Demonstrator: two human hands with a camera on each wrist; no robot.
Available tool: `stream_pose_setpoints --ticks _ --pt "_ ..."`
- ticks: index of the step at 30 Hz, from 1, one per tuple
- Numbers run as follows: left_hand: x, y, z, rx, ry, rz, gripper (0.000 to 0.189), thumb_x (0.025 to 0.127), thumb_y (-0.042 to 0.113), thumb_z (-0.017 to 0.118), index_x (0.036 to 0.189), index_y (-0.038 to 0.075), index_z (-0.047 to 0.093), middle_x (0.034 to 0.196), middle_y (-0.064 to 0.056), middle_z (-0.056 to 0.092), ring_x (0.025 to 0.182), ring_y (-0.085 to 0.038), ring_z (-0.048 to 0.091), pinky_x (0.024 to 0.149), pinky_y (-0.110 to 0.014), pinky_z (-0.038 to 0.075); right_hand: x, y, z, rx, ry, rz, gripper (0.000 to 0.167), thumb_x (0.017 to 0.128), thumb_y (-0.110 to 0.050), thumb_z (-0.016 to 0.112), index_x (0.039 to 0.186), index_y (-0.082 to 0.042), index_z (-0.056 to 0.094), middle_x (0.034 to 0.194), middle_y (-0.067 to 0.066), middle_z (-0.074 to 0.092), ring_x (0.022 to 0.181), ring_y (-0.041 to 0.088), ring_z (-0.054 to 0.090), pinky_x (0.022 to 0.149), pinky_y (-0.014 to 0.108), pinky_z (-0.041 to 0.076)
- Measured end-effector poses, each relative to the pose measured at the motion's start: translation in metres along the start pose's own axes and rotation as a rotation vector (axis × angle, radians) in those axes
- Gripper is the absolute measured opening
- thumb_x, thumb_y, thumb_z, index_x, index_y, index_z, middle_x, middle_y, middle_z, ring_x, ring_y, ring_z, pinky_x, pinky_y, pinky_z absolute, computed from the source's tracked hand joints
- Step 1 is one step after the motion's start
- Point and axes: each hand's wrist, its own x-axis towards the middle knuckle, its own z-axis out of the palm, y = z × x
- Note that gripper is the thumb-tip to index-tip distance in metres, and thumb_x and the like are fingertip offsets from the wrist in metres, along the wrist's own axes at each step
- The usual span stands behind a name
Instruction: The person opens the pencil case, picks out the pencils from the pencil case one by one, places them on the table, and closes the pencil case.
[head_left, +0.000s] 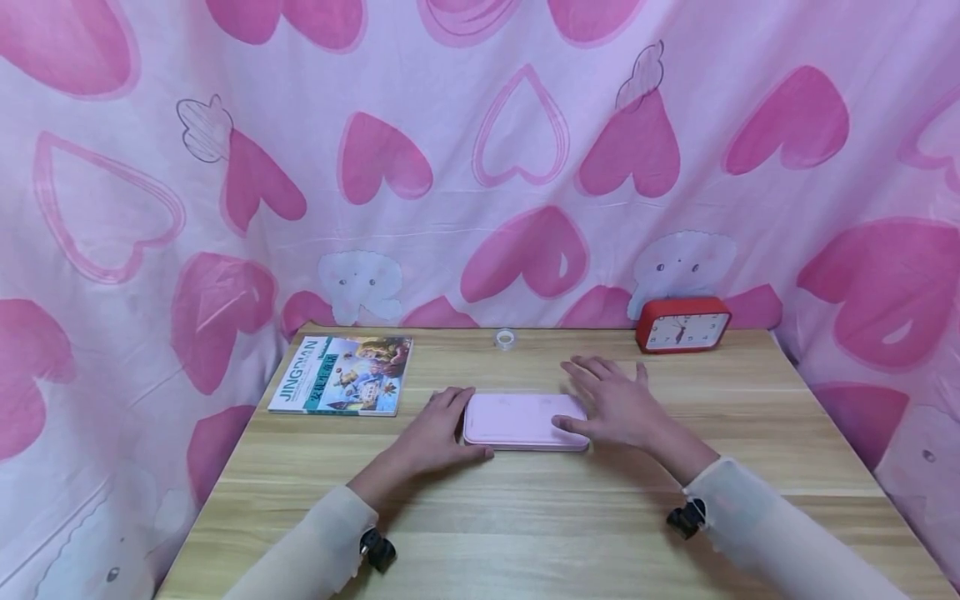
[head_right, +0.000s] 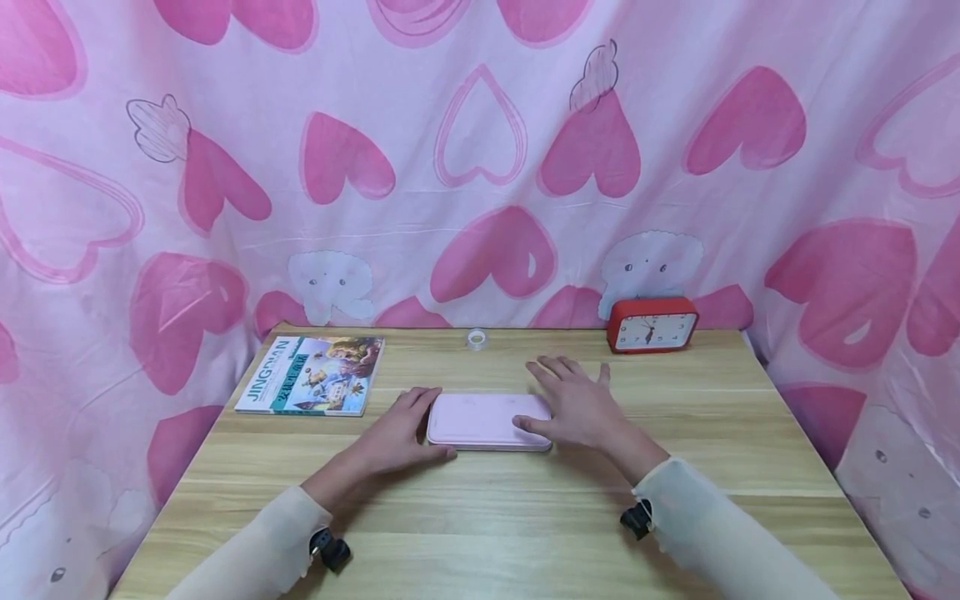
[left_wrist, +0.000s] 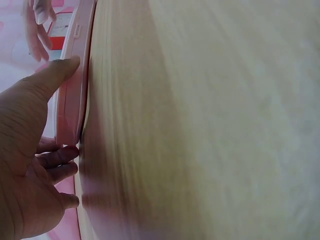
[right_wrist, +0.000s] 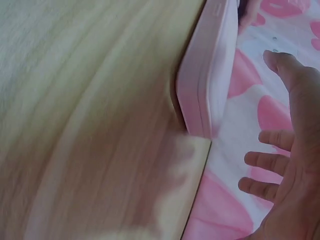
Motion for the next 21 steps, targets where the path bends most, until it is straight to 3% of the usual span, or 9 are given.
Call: stream_pose_setpoints --ticks 3,12,16,21 --pt "0.001 0.000 0.002 -0.008 0.010 0.003 0.114 0.085 0.074 0.084 0.172 0.014 0.040 0.165 -0.011 0.051 0.149 -0.031 0.053 0.128 -0.052 0.048 0.002 -0.006 0.007 0.020 -0.024 -0.034 0.102 0.087 -0.081 0.074 0.168 -0.024 0.050 0.172 0.007 0.051 0.159 0.043 0.047 0.116 0.098 0.017" --pt "0.004 0.002 0.004 -0.020 0.022 0.017 0.110 0.088 0.067 0.086 0.170 0.009 0.041 0.160 -0.012 0.051 0.141 -0.028 0.054 0.125 -0.048 0.052 0.006 -0.025 0.025 0.024 -0.124 -0.139 0.096 0.084 -0.071 0.086 0.164 -0.026 0.056 0.167 0.004 0.057 0.153 0.036 0.052 0.119 0.088 0.034" --pt "0.004 0.001 0.005 -0.017 0.020 0.021 0.110 0.088 0.067 0.086 0.170 0.009 0.041 0.160 -0.013 0.051 0.141 -0.028 0.054 0.124 -0.047 0.052 0.010 -0.031 0.030 -0.036 -0.104 -0.186 0.093 0.085 -0.067 0.087 0.161 -0.021 0.059 0.162 0.007 0.061 0.146 0.035 0.055 0.112 0.080 0.045" --pt "0.004 0.000 0.006 -0.020 0.014 0.015 0.110 0.089 0.066 0.086 0.170 0.009 0.041 0.160 -0.013 0.051 0.142 -0.028 0.054 0.124 -0.047 0.052 0.014 -0.038 0.034 -0.090 -0.087 -0.230 0.090 0.088 -0.063 0.086 0.158 -0.014 0.061 0.157 0.011 0.064 0.143 0.036 0.058 0.114 0.072 0.048"
